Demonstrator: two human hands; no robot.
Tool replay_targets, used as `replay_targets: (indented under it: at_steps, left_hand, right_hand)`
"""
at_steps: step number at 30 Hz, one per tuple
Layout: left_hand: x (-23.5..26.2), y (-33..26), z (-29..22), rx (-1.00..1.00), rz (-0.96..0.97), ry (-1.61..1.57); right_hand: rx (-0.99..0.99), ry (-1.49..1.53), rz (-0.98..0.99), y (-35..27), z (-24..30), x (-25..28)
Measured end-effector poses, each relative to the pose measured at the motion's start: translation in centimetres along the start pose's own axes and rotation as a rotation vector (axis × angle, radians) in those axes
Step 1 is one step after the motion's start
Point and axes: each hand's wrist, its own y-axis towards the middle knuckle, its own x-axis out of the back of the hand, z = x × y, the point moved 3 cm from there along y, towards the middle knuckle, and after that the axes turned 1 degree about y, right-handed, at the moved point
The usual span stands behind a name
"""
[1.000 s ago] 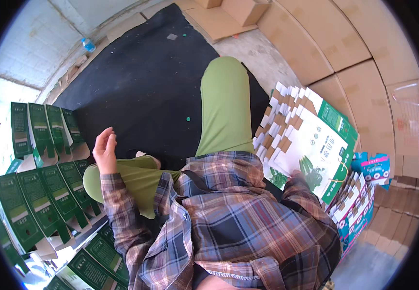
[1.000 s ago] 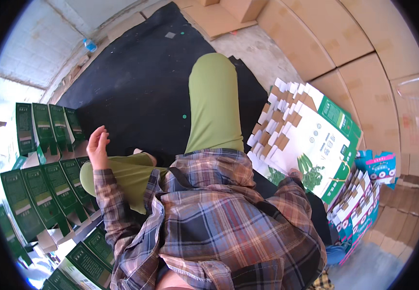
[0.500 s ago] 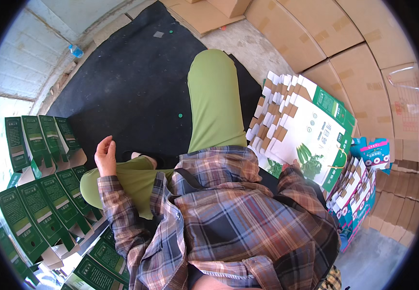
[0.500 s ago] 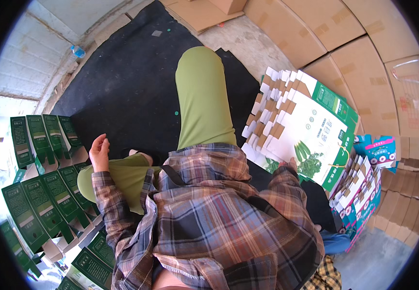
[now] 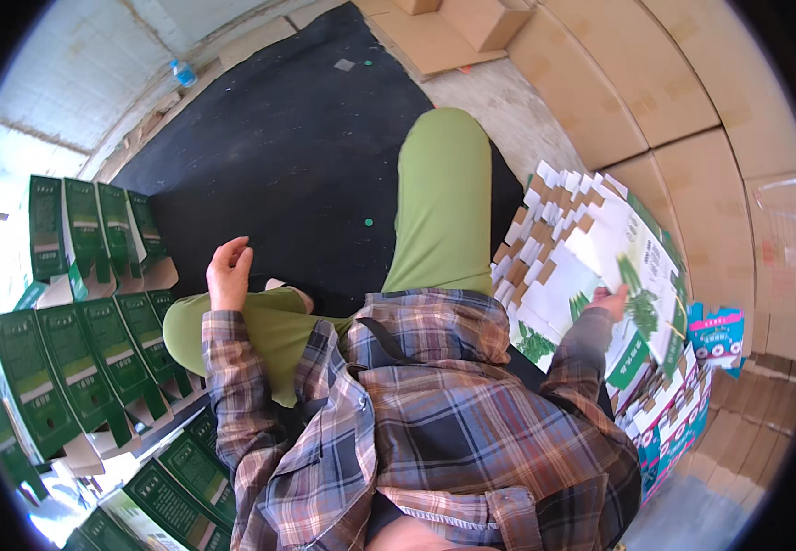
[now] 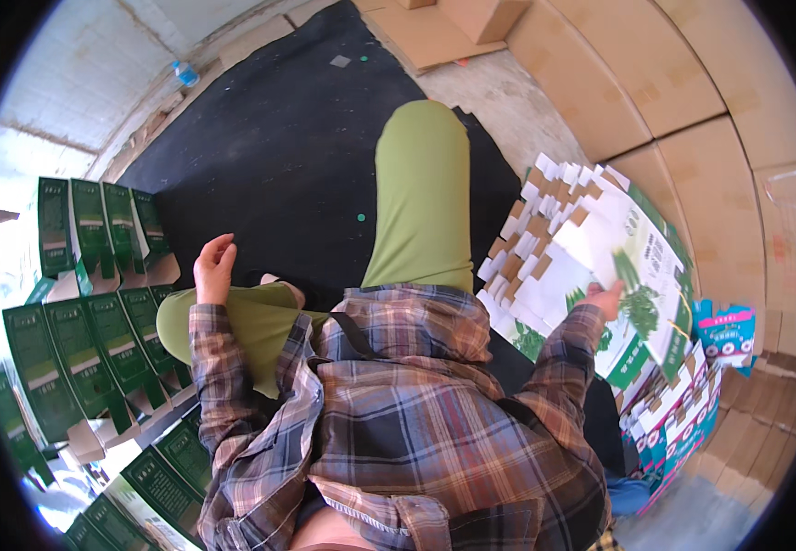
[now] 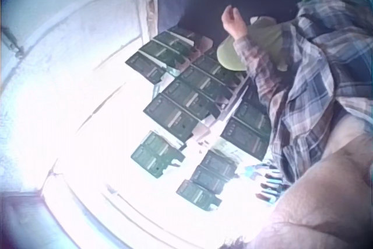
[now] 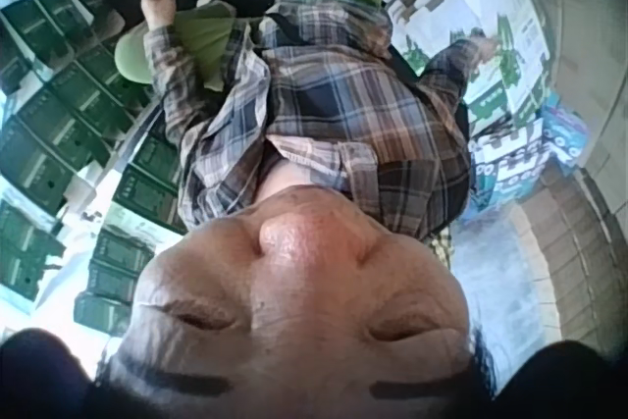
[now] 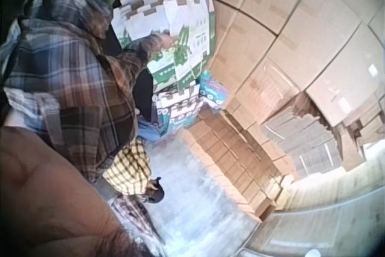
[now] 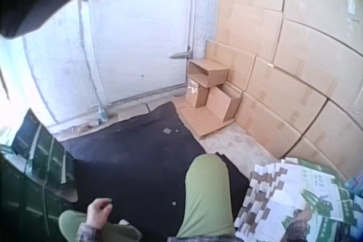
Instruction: Folding cardboard boxes for radish packaging.
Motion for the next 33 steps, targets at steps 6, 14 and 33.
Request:
replay_targets:
  at_steps: [6, 14, 33]
  left_hand:
    - [1.6, -0.4, -0.2, 0.006, -0.054, -0.035]
    - [4.0, -0.7, -0.1, 0.032, -0.155, -0.016]
    - [12.6, -3.5, 5.7, -0.012, -0.574, -1.130]
  right_hand:
    - [0.063, 0.111, 0.472, -7.5, 5.7, -6.2]
    - [-0.241, 0.084, 1.253, -23.2, 8.2, -15.1]
    - [-0.879, -0.648, 1.619, -38.5, -6.3, -24.2]
